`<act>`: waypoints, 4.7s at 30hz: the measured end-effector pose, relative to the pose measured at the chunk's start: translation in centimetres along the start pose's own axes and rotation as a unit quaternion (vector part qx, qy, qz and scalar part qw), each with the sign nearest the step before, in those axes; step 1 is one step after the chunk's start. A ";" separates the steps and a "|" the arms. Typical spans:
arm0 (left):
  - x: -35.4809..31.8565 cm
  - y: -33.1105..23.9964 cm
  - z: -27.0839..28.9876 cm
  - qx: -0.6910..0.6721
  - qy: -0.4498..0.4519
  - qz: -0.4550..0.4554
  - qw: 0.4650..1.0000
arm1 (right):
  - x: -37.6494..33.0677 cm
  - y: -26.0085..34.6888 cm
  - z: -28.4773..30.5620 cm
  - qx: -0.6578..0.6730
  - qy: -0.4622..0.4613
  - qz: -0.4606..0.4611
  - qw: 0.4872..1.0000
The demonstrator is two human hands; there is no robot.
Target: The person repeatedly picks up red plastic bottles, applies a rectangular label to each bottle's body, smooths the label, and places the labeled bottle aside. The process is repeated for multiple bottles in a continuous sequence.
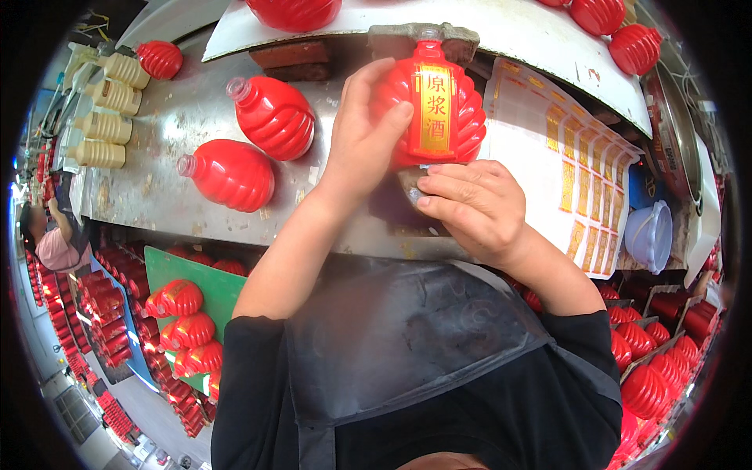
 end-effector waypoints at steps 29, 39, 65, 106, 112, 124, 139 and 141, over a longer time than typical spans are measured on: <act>5.6 1.5 -0.3 -0.122 -0.004 0.131 0.984 | 5.9 -2.1 1.0 0.016 0.020 0.097 0.995; 5.0 0.3 -0.7 -0.167 0.013 0.168 0.972 | 2.3 -1.3 0.9 0.045 -0.028 0.054 0.997; 3.2 -3.7 -0.8 -0.018 0.049 0.014 0.999 | 7.7 -4.1 4.0 -0.048 -0.050 -0.103 0.992; 2.9 -4.0 -1.1 -0.137 -0.026 0.061 0.988 | 5.8 -2.9 4.8 -0.115 -0.135 -0.264 0.948; 4.6 -3.9 -0.9 0.013 0.036 0.054 0.998 | 5.8 -4.9 4.4 -0.074 -0.144 -0.150 0.975; 5.4 -1.7 0.6 -0.147 -0.077 0.142 0.976 | 0.0 -1.3 1.7 0.090 -0.008 -0.086 0.992; 3.6 -5.5 1.2 0.018 -0.095 -0.020 0.995 | 8.0 -3.7 4.4 0.054 -0.105 -0.320 0.940; 3.6 -5.3 1.0 0.012 -0.101 -0.029 0.994 | 7.3 -3.5 4.1 0.112 -0.055 -0.289 0.949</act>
Point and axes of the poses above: each hand's wrist, its own x-axis towards the middle knuckle, its own z-axis out of the back of the hand, y = z × x, the point moved 4 cm from there along x, towards the middle knuckle, and after that the axes turned 12 degrees about -z, right-handed, at the moved point
